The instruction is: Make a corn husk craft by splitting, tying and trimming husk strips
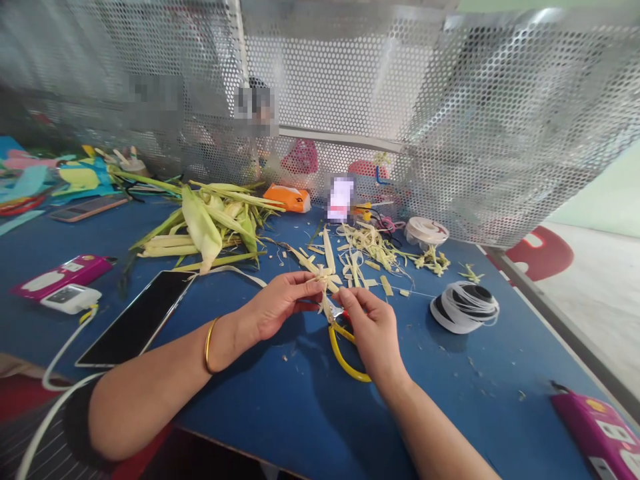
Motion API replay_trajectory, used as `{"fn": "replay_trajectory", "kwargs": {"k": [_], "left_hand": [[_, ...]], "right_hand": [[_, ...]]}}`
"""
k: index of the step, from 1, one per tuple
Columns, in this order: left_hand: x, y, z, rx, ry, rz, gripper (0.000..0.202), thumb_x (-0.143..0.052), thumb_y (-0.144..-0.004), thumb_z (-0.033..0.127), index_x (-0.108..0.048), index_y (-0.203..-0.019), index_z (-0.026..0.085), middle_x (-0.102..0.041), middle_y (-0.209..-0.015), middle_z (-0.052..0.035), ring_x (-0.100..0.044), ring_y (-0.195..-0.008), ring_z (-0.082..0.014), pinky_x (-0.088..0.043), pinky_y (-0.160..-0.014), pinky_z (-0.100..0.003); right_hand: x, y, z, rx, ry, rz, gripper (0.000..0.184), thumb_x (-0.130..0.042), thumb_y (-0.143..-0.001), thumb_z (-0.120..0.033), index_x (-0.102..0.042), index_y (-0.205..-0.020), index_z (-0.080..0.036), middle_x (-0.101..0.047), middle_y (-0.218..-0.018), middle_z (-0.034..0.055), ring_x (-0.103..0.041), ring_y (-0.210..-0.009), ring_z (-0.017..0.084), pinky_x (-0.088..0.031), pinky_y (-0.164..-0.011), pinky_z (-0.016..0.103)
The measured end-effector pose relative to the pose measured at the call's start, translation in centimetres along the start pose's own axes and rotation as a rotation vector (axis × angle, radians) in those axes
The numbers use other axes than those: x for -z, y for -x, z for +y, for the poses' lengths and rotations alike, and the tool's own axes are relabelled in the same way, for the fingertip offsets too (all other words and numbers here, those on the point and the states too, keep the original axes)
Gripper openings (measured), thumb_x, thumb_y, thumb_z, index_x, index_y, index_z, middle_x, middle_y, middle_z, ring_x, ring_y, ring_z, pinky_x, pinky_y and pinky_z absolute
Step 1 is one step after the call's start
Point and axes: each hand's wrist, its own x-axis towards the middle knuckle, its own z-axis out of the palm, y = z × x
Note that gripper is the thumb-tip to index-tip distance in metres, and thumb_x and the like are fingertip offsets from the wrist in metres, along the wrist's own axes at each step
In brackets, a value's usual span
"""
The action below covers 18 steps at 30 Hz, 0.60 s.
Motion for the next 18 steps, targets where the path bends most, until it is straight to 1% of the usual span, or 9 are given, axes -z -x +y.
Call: {"fn": "replay_trajectory", "kwargs": {"k": [4,8,11,13,15,16,18], "left_hand": [[0.23,-0.21,-0.15,0.022,0.017,0.000,0.033,-0.086,-0.059,0.037,-0.069,-0.077,0.015,-0.063,-0.071,-0.0002,-0.057,-0.072,-0.0121,-0.045,-0.074,-0.029],[0.23,-0.32,-0.34,0.036,0.030,-0.003,0.031,-0.085,-0.060,0.035,-0.068,-0.075,0.014,-0.063,-0.069,-0.0003,-0.057,-0.069,-0.0117,-0.044,-0.071,-0.028],[0.31,-0.47,-0.51,0.056,0.041,-0.002,0.032,-0.084,-0.062,0.037,-0.067,-0.076,0.014,-0.063,-0.070,-0.0008,-0.058,-0.067,-0.0114,-0.044,-0.070,-0.028],[0.38,-0.53,-0.54,0.068,0.049,0.004,0.032,-0.083,-0.062,0.038,-0.067,-0.076,0.014,-0.063,-0.070,-0.0006,-0.058,-0.067,-0.0111,-0.044,-0.070,-0.028],[0.38,-0.51,-0.48,0.067,0.047,0.010,0.031,-0.083,-0.063,0.037,-0.066,-0.076,0.014,-0.063,-0.070,-0.0001,-0.057,-0.066,-0.0106,-0.044,-0.069,-0.027],[0.35,-0.46,-0.42,0.063,0.043,0.011,0.030,-0.083,-0.063,0.036,-0.065,-0.075,0.014,-0.062,-0.070,0.0001,-0.057,-0.066,-0.0104,-0.044,-0.069,-0.027],[0.24,-0.33,-0.29,0.051,0.034,0.019,0.029,-0.082,-0.064,0.035,-0.065,-0.075,0.014,-0.062,-0.069,0.0003,-0.056,-0.066,-0.0103,-0.044,-0.068,-0.027]], "right_hand": [[-0.24,0.31,-0.07,-0.047,-0.054,-0.135,0.036,-0.068,-0.075,-0.052,-0.071,-0.074,-0.017,-0.064,-0.065,0.0011,-0.054,-0.060,0.015,-0.040,-0.056,0.026],[-0.37,0.37,-0.08,-0.108,-0.123,-0.181,0.034,-0.072,-0.071,-0.049,-0.070,-0.072,-0.016,-0.062,-0.062,0.0006,-0.050,-0.058,0.013,-0.038,-0.054,0.025],[-0.24,0.21,-0.13,-0.121,-0.155,-0.180,0.033,-0.071,-0.073,-0.050,-0.071,-0.069,-0.017,-0.064,-0.065,0.0018,-0.054,-0.062,0.015,-0.042,-0.061,0.026],[-0.08,0.05,-0.12,-0.101,-0.152,-0.145,0.033,-0.069,-0.074,-0.050,-0.072,-0.069,-0.017,-0.068,-0.071,0.0038,-0.059,-0.070,0.017,-0.045,-0.070,0.029],[0.06,-0.09,-0.11,-0.088,-0.149,-0.110,0.033,-0.070,-0.074,-0.051,-0.073,-0.071,-0.018,-0.071,-0.075,0.0051,-0.061,-0.076,0.020,-0.046,-0.075,0.030],[0.10,-0.14,-0.11,-0.092,-0.152,-0.104,0.034,-0.071,-0.073,-0.051,-0.074,-0.072,-0.018,-0.071,-0.076,0.0052,-0.061,-0.076,0.020,-0.046,-0.076,0.031],[0.11,-0.18,-0.14,-0.116,-0.166,-0.107,0.034,-0.073,-0.070,-0.051,-0.073,-0.072,-0.018,-0.070,-0.074,0.0044,-0.060,-0.072,0.019,-0.046,-0.071,0.030]]}}
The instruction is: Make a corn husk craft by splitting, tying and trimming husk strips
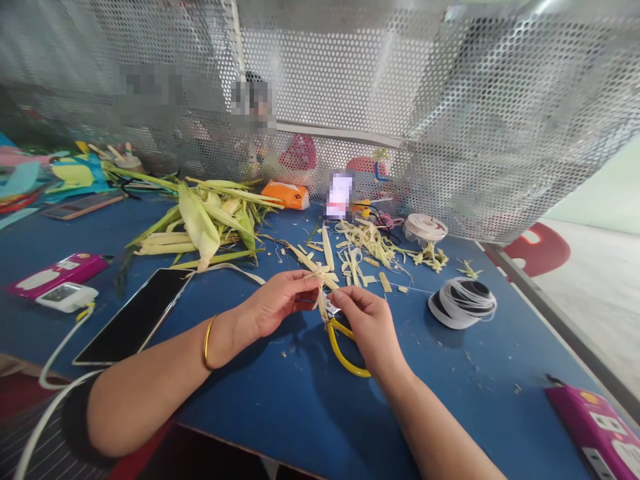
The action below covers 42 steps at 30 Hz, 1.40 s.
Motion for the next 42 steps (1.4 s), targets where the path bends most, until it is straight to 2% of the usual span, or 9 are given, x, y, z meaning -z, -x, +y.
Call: {"fn": "replay_trajectory", "kwargs": {"k": [4,9,18,23,26,31,36,42], "left_hand": [[-0.17,0.14,0.02,-0.016,-0.007,0.008,0.029,-0.082,-0.064,0.034,-0.065,-0.075,0.014,-0.061,-0.069,0.0005,-0.055,-0.067,-0.0106,-0.044,-0.068,-0.027],[-0.29,0.05,-0.25,-0.029,0.000,0.025,0.035,-0.085,-0.058,0.037,-0.062,-0.071,0.014,-0.058,-0.067,0.0015,-0.052,-0.065,-0.0095,-0.044,-0.067,-0.027],[-0.64,0.22,-0.39,-0.066,-0.031,0.038,0.039,-0.085,-0.056,0.043,-0.060,-0.066,0.014,-0.052,-0.062,0.0039,-0.047,-0.061,-0.0081,-0.043,-0.065,-0.026],[-0.61,0.33,-0.33,0.008,-0.072,-0.026,0.036,-0.085,-0.057,0.039,-0.066,-0.074,0.014,-0.062,-0.075,-0.0013,-0.056,-0.069,-0.0119,-0.045,-0.065,-0.027],[-0.51,0.31,-0.28,0.001,-0.130,-0.021,0.029,-0.083,-0.060,0.033,-0.064,-0.072,0.014,-0.062,-0.073,-0.0006,-0.057,-0.068,-0.0114,-0.046,-0.066,-0.026],[-0.34,0.21,-0.16,-0.003,-0.181,-0.060,0.026,-0.079,-0.066,0.034,-0.063,-0.072,0.014,-0.062,-0.071,-0.0013,-0.059,-0.068,-0.0125,-0.048,-0.066,-0.027],[-0.16,-0.04,-0.09,-0.050,-0.240,-0.085,0.032,-0.081,-0.065,0.037,-0.059,-0.073,0.014,-0.061,-0.068,0.0004,-0.057,-0.060,-0.0102,-0.048,-0.063,-0.026],[-0.03,-0.36,-0.13,-0.067,-0.213,-0.095,0.035,-0.083,-0.060,0.036,-0.059,-0.072,0.014,-0.055,-0.063,0.0040,-0.050,-0.052,-0.0068,-0.047,-0.058,-0.026]], "right_hand": [[-0.23,0.02,0.02,-0.060,-0.003,-0.058,0.033,-0.077,-0.066,-0.049,-0.072,-0.072,-0.017,-0.064,-0.063,0.0008,-0.053,-0.058,0.014,-0.041,-0.059,0.027],[-0.49,0.12,0.24,-0.055,0.042,-0.144,0.029,-0.075,-0.068,-0.045,-0.069,-0.068,-0.016,-0.065,-0.063,0.0018,-0.054,-0.060,0.014,-0.042,-0.061,0.027],[-0.92,0.18,0.29,-0.044,0.057,-0.143,0.030,-0.072,-0.067,-0.046,-0.067,-0.068,-0.016,-0.059,-0.060,-0.0003,-0.049,-0.056,0.012,-0.038,-0.057,0.026],[-0.62,0.15,0.41,-0.036,0.075,-0.084,0.032,-0.071,-0.069,-0.047,-0.068,-0.071,-0.015,-0.060,-0.063,0.0006,-0.047,-0.058,0.012,-0.036,-0.056,0.026],[-0.42,0.17,0.29,-0.021,0.093,-0.062,0.031,-0.070,-0.070,-0.046,-0.069,-0.073,-0.015,-0.059,-0.063,0.0005,-0.046,-0.058,0.012,-0.035,-0.056,0.026],[-0.30,0.29,-0.07,-0.009,0.081,-0.069,0.027,-0.068,-0.070,-0.043,-0.067,-0.071,-0.016,-0.057,-0.062,-0.0004,-0.044,-0.056,0.011,-0.034,-0.054,0.025],[-0.31,0.32,0.05,0.010,0.130,-0.055,0.026,-0.066,-0.072,-0.043,-0.063,-0.069,-0.017,-0.053,-0.060,-0.0018,-0.041,-0.056,0.011,-0.032,-0.053,0.025],[-0.37,0.31,-0.02,-0.007,0.131,-0.017,0.027,-0.065,-0.073,-0.044,-0.059,-0.069,-0.019,-0.046,-0.055,-0.0049,-0.035,-0.051,0.010,-0.028,-0.049,0.025]]}}
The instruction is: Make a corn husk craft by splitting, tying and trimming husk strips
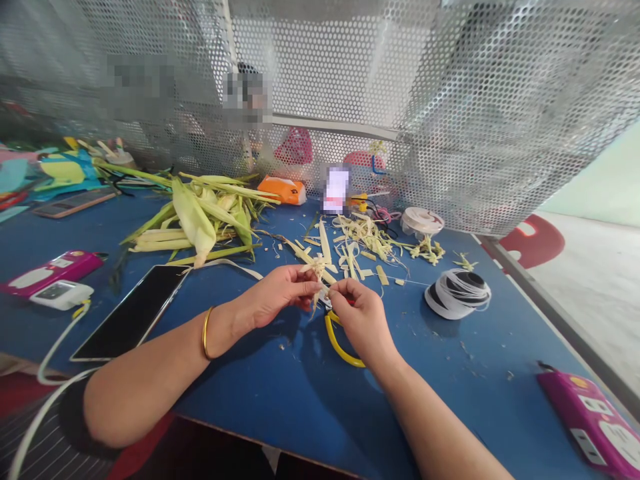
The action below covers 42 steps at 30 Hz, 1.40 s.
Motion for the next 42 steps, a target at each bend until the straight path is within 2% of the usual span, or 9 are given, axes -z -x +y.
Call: {"fn": "replay_trajectory", "kwargs": {"k": [7,12,17,24,29,33,38,42], "left_hand": [[-0.4,0.3,0.1,-0.001,0.014,0.050,0.034,-0.084,-0.058,0.033,-0.059,-0.070,0.014,-0.056,-0.063,0.0037,-0.050,-0.052,-0.0060,-0.044,-0.056,-0.023],[-0.5,0.3,0.2,-0.010,0.004,0.054,0.031,-0.084,-0.059,0.030,-0.061,-0.071,0.013,-0.056,-0.061,0.0036,-0.049,-0.050,-0.0058,-0.044,-0.057,-0.024],[-0.6,0.3,-0.1,-0.029,0.016,0.091,0.027,-0.082,-0.061,0.027,-0.061,-0.071,0.013,-0.058,-0.063,0.0022,-0.051,-0.054,-0.0066,-0.044,-0.060,-0.024],[-0.8,0.3,-0.5,-0.026,0.023,0.087,0.026,-0.082,-0.061,0.025,-0.063,-0.072,0.012,-0.059,-0.064,0.0015,-0.051,-0.053,-0.0070,-0.044,-0.057,-0.024],[-0.4,0.2,-0.5,0.052,0.070,0.020,0.033,-0.086,-0.057,0.032,-0.065,-0.074,0.013,-0.060,-0.066,0.0010,-0.051,-0.052,-0.0067,-0.046,-0.057,-0.025],[-0.4,0.2,-0.3,0.083,0.086,0.021,0.036,-0.087,-0.055,0.034,-0.066,-0.075,0.013,-0.060,-0.065,0.0012,-0.051,-0.053,-0.0070,-0.046,-0.056,-0.024],[-0.8,0.5,-0.2,0.036,0.047,0.027,0.035,-0.087,-0.054,0.033,-0.063,-0.069,0.013,-0.058,-0.066,0.0013,-0.054,-0.063,-0.0095,-0.046,-0.061,-0.024],[-0.9,0.3,-0.3,-0.035,0.062,0.115,0.031,-0.085,-0.055,0.029,-0.061,-0.065,0.013,-0.057,-0.063,0.0032,-0.053,-0.062,-0.0081,-0.046,-0.066,-0.024]], "right_hand": [[-0.1,-0.1,0.4,-0.006,-0.011,-0.085,0.034,-0.069,-0.072,-0.050,-0.063,-0.072,-0.017,-0.056,-0.062,-0.0002,-0.043,-0.057,0.012,-0.033,-0.052,0.025],[0.2,-0.1,0.4,0.013,-0.021,0.013,0.034,-0.070,-0.071,-0.050,-0.060,-0.069,-0.018,-0.051,-0.057,-0.0032,-0.038,-0.053,0.011,-0.030,-0.050,0.025],[-0.1,-0.2,0.4,-0.030,-0.011,-0.064,0.038,-0.070,-0.069,-0.055,-0.063,-0.069,-0.017,-0.052,-0.058,-0.0020,-0.039,-0.054,0.011,-0.029,-0.051,0.026],[-0.1,-0.3,0.9,-0.057,-0.071,-0.082,0.034,-0.073,-0.067,-0.049,-0.064,-0.069,-0.017,-0.057,-0.061,0.0000,-0.043,-0.057,0.012,-0.032,-0.052,0.025],[0.4,-0.2,0.1,-0.115,-0.166,-0.138,0.029,-0.074,-0.065,-0.043,-0.064,-0.069,-0.017,-0.059,-0.062,-0.0001,-0.046,-0.058,0.012,-0.033,-0.055,0.026],[0.3,-0.2,-0.1,-0.111,-0.137,-0.125,0.032,-0.074,-0.062,-0.047,-0.063,-0.067,-0.018,-0.059,-0.061,0.0005,-0.047,-0.057,0.013,-0.034,-0.055,0.027],[0.1,-0.3,0.5,-0.067,-0.075,-0.114,0.033,-0.073,-0.066,-0.049,-0.064,-0.068,-0.017,-0.058,-0.059,-0.0007,-0.044,-0.054,0.011,-0.032,-0.053,0.026],[0.0,-0.3,0.7,-0.031,-0.066,-0.109,0.034,-0.072,-0.070,-0.050,-0.066,-0.071,-0.017,-0.060,-0.064,0.0006,-0.047,-0.059,0.013,-0.035,-0.056,0.027]]}}
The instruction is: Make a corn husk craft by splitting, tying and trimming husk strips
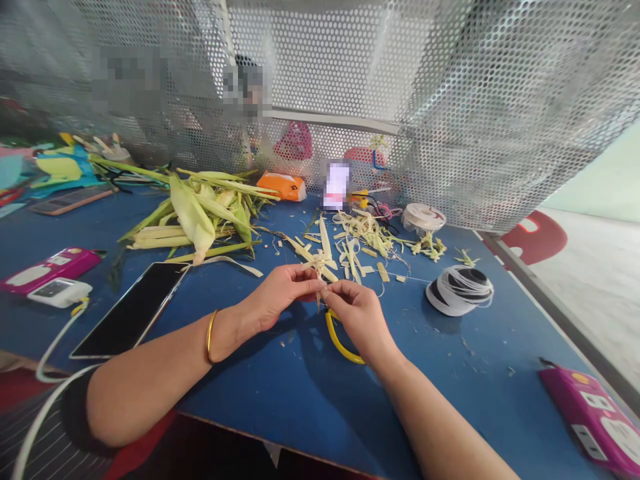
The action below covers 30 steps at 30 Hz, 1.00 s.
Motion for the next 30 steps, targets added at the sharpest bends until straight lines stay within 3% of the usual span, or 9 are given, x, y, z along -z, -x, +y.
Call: {"fn": "replay_trajectory", "kwargs": {"k": [8,17,21,30], "left_hand": [[0.1,-0.2,-0.1,0.032,0.012,0.042,0.021,-0.081,-0.061,0.026,-0.067,-0.069,0.012,-0.064,-0.067,-0.0011,-0.055,-0.060,-0.0088,-0.047,-0.067,-0.026],[-0.3,0.0,0.3,-0.068,-0.093,0.065,0.014,-0.069,-0.073,0.018,-0.061,-0.063,0.013,-0.058,-0.055,0.0018,-0.050,-0.050,-0.0077,-0.044,-0.057,-0.024],[-0.2,0.1,0.0,-0.136,-0.112,0.086,0.011,-0.068,-0.073,0.018,-0.060,-0.066,0.014,-0.056,-0.057,0.0034,-0.051,-0.050,-0.0078,-0.044,-0.054,-0.023],[-0.3,0.0,-0.5,-0.103,-0.087,-0.005,0.019,-0.074,-0.070,0.026,-0.059,-0.069,0.014,-0.058,-0.058,0.0034,-0.051,-0.049,-0.0068,-0.044,-0.053,-0.021]], "right_hand": [[0.0,-0.1,-0.1,0.024,0.046,0.029,0.038,-0.070,-0.071,-0.055,-0.064,-0.068,-0.018,-0.057,-0.059,-0.0009,-0.045,-0.056,0.012,-0.035,-0.055,0.027],[-0.1,0.0,-0.4,0.026,0.051,0.064,0.032,-0.068,-0.072,-0.051,-0.063,-0.067,-0.020,-0.056,-0.059,-0.0010,-0.045,-0.057,0.013,-0.035,-0.058,0.029],[-0.6,0.0,-0.4,-0.006,-0.015,-0.007,0.038,-0.072,-0.068,-0.055,-0.063,-0.068,-0.018,-0.056,-0.062,-0.0006,-0.044,-0.059,0.013,-0.033,-0.058,0.028],[-0.7,-0.1,0.1,-0.036,-0.028,-0.024,0.039,-0.071,-0.068,-0.053,-0.057,-0.060,-0.017,-0.052,-0.058,-0.0017,-0.040,-0.057,0.011,-0.029,-0.056,0.026]]}}
